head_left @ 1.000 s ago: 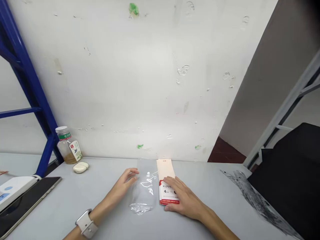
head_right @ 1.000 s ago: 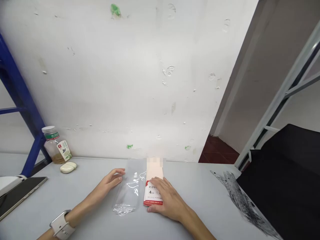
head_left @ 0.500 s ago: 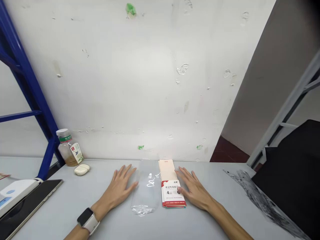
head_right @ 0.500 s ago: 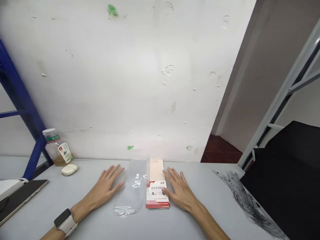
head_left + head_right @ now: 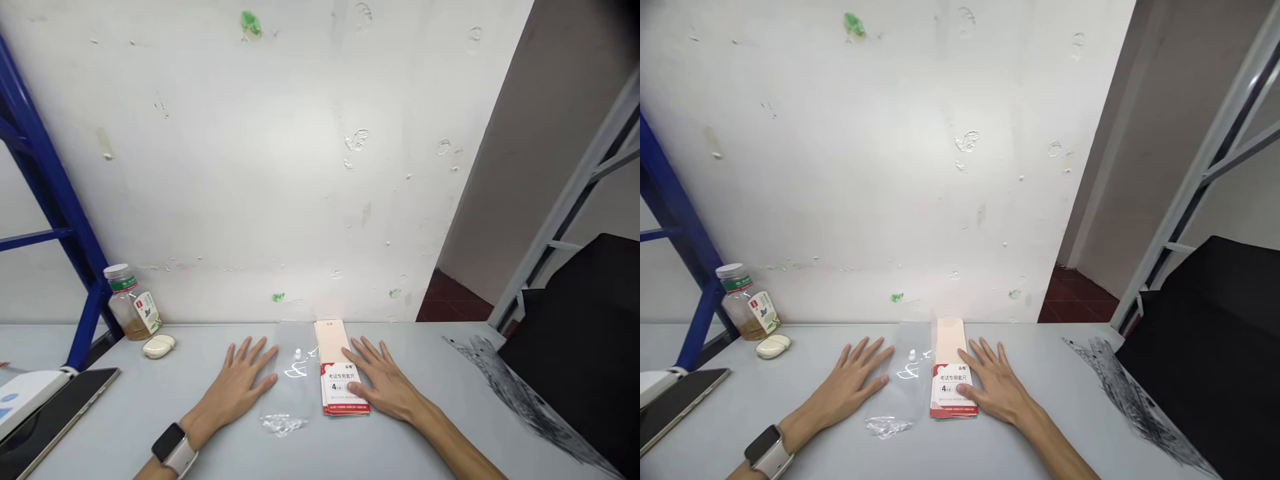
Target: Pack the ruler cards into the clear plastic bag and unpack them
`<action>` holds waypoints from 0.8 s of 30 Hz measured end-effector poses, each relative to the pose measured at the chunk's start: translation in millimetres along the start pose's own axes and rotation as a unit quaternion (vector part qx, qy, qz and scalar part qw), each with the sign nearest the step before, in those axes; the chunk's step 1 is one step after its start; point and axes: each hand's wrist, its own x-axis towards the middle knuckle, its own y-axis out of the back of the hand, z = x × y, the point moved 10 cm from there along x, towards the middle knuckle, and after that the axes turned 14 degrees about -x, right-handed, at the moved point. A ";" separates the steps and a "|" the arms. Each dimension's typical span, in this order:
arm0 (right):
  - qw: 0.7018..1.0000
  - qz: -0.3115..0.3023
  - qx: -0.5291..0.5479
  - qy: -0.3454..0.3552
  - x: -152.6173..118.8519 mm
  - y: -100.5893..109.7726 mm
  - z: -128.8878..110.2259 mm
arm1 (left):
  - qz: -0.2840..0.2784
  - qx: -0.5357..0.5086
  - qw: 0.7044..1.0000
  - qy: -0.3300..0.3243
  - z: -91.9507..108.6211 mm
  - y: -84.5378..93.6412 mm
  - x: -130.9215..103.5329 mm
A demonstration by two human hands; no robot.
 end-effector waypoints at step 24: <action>1.000 -0.003 -0.010 -0.001 2.4 -3.1 2.2 | -0.016 0.041 0.999 0.007 -2.4 -3.9 0.9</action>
